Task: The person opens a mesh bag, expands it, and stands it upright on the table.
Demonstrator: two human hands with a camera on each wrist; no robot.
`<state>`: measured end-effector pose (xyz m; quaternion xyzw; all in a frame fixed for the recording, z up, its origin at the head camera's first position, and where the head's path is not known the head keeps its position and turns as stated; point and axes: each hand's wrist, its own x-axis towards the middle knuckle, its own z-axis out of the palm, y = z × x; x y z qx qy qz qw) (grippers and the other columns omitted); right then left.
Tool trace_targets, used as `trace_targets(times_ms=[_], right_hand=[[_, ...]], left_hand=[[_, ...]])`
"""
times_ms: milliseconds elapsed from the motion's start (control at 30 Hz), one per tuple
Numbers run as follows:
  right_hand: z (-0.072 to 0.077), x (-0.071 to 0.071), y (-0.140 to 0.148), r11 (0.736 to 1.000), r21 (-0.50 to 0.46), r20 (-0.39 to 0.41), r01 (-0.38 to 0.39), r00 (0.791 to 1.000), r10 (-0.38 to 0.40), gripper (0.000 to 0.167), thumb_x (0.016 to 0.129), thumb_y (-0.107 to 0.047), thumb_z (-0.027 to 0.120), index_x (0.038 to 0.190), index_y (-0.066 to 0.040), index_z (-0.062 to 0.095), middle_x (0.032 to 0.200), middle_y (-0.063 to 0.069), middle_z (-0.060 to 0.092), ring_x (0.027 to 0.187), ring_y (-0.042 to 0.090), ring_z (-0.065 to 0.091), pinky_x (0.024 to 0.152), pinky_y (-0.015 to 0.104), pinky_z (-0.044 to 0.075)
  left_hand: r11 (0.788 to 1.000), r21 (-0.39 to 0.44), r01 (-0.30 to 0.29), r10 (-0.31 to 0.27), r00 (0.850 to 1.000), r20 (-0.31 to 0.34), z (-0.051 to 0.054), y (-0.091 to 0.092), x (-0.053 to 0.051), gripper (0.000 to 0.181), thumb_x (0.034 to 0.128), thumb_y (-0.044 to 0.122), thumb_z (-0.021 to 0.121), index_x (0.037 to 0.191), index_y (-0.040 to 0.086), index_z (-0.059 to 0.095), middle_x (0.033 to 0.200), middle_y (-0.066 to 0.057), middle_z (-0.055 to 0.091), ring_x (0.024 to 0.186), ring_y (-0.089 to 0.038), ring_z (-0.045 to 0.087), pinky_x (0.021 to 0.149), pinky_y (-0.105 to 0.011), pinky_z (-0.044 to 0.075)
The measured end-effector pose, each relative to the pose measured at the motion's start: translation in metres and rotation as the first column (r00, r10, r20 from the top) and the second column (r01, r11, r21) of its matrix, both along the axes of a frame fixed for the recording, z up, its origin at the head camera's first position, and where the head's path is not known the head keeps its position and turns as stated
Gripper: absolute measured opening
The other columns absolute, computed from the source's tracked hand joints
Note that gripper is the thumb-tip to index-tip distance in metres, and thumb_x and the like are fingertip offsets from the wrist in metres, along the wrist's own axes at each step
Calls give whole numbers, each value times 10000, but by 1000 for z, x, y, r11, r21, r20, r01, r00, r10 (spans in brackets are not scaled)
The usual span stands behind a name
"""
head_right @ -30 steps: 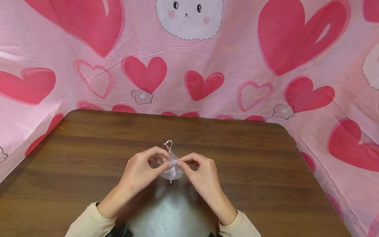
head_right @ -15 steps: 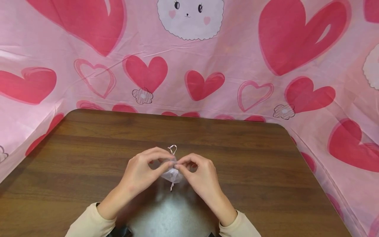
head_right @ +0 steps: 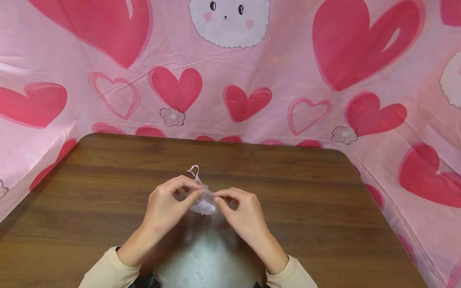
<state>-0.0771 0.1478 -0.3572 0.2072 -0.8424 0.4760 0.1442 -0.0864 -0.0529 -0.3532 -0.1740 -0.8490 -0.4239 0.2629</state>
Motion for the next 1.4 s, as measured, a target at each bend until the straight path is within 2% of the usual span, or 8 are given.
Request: trace_targets(times_ms=[267, 433, 567, 700, 833, 1000, 1233, 1400], right_hand=[[-2, -4, 2, 998, -41, -63, 53, 997, -55, 115, 820, -49, 801, 901, -127, 779, 828, -97, 720, 761, 81, 656, 701, 316, 531], [-3, -5, 2, 998, 17, -94, 61, 994, -59, 159, 784, -4, 818, 867, -134, 779, 803, -121, 710, 738, 56, 641, 694, 320, 533], [-4, -5, 2, 995, 70, -109, 67, 992, -60, 196, 760, 19, 828, 841, -153, 782, 793, -141, 700, 723, 34, 625, 690, 330, 537], [-4, -5, 2, 995, 84, -116, 45, 993, -36, 192, 757, 6, 835, 841, -159, 783, 798, -143, 698, 729, 33, 626, 687, 351, 541], [-4, -4, 1, 997, 74, -110, 20, 994, -11, 181, 779, -2, 821, 855, -162, 784, 811, -148, 700, 749, 35, 633, 696, 308, 526], [-4, -4, 2, 998, 64, -96, 0, 995, 6, 149, 801, -37, 813, 888, -156, 785, 837, -124, 716, 772, 47, 643, 702, 324, 522], [-2, -2, 2, 997, 78, 19, -8, 1000, 6, 154, 823, -50, 798, 937, -153, 780, 891, -141, 718, 835, 53, 650, 761, 394, 532], [0, -3, 3, 996, 89, 11, 13, 1000, -14, 151, 826, -4, 776, 908, -132, 779, 877, -75, 731, 823, 64, 653, 754, 407, 539]], left_hand=[[998, -70, 8, -4, 999, 49, -2, 1, 1, 209, 764, 226, 868, 924, 288, 749, 781, 210, 624, 722, -37, 600, 619, -303, 461], [991, -124, 47, -36, 996, 84, -3, 2, 2, 271, 767, 262, 867, 1014, 296, 761, 932, 228, 635, 822, 1, 586, 624, -307, 467], [987, -147, 60, -49, 996, 76, -4, 3, 2, 274, 768, 287, 866, 1025, 304, 771, 1026, 231, 644, 919, 5, 589, 643, -318, 483], [981, -179, 77, -66, 995, 68, -4, 2, 2, 258, 766, 293, 866, 1012, 296, 786, 978, 218, 679, 909, 1, 587, 668, -328, 495], [973, -211, 94, -79, 994, 79, -4, 1, 2, 174, 775, 297, 858, 935, 320, 794, 893, 232, 685, 848, 12, 584, 672, -308, 493], [977, -206, 63, -49, 996, 73, -5, 1, 2, 113, 774, 312, 856, 852, 349, 782, 809, 262, 659, 780, 22, 579, 639, -294, 473], [989, -149, -5, 11, 999, 41, -5, 0, 0, 138, 748, 278, 879, 823, 319, 771, 768, 214, 642, 726, 3, 565, 609, -309, 454], [989, -145, 2, 8, 998, 64, -4, 0, 0, 139, 756, 276, 874, 831, 317, 766, 758, 197, 626, 716, -31, 570, 613, -309, 452]])
